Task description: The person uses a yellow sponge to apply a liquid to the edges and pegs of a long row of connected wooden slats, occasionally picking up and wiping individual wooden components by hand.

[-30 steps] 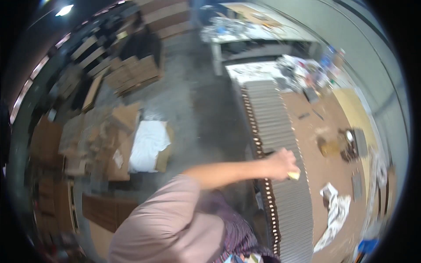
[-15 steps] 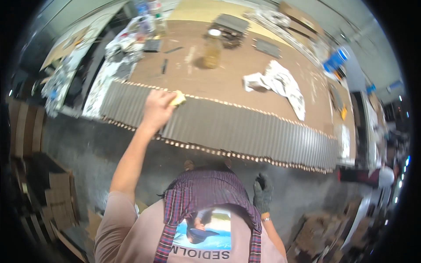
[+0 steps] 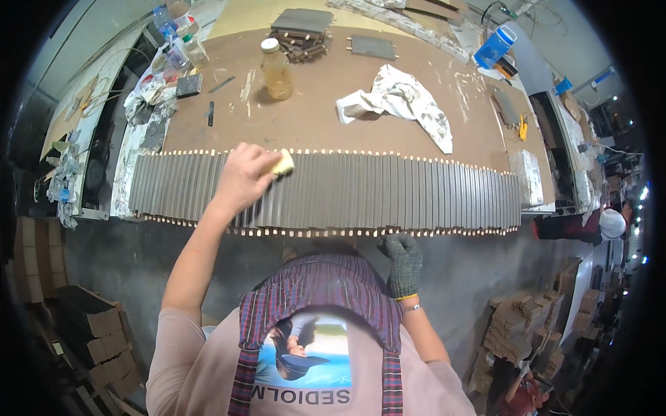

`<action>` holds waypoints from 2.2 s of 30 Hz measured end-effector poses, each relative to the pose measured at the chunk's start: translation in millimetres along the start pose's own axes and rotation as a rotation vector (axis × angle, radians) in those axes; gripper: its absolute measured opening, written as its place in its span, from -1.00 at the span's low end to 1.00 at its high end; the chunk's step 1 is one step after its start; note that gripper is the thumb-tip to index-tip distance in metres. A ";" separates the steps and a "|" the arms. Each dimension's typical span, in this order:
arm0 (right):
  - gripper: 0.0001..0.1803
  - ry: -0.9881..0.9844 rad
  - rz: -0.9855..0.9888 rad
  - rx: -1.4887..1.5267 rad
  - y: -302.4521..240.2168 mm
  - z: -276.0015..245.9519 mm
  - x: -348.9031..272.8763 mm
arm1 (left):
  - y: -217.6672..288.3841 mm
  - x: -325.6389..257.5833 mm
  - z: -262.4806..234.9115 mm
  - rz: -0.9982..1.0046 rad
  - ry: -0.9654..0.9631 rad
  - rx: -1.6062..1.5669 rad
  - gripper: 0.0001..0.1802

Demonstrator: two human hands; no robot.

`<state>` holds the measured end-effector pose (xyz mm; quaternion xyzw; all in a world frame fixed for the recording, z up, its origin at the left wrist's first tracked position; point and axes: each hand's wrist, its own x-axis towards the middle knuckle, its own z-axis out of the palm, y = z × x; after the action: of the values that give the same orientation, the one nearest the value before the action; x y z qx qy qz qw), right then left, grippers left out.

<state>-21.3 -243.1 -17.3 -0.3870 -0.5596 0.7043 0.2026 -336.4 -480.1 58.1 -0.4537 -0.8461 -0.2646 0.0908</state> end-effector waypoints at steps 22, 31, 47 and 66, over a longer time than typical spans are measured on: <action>-0.76 -0.055 -0.497 -0.552 36.0 -18.6 23.7 | 23.5 2.9 10.8 -0.194 0.059 0.063 -0.59; -0.83 -0.014 -0.470 -0.493 18.4 -7.2 25.0 | 0.7 16.2 1.8 -0.267 0.077 0.145 -0.55; -0.77 0.068 -0.285 -0.318 27.1 -0.5 24.5 | 57.9 32.2 7.1 -0.106 -0.297 -0.120 -0.44; -0.68 0.026 -0.493 -0.587 -2.0 -1.5 23.8 | 93.3 -41.5 -23.2 0.021 -0.500 -0.239 -0.58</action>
<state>-35.1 -224.5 -23.1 -0.2913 -0.8111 0.4394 0.2533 -238.6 -480.5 95.4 -0.5210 -0.8004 -0.2413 -0.1724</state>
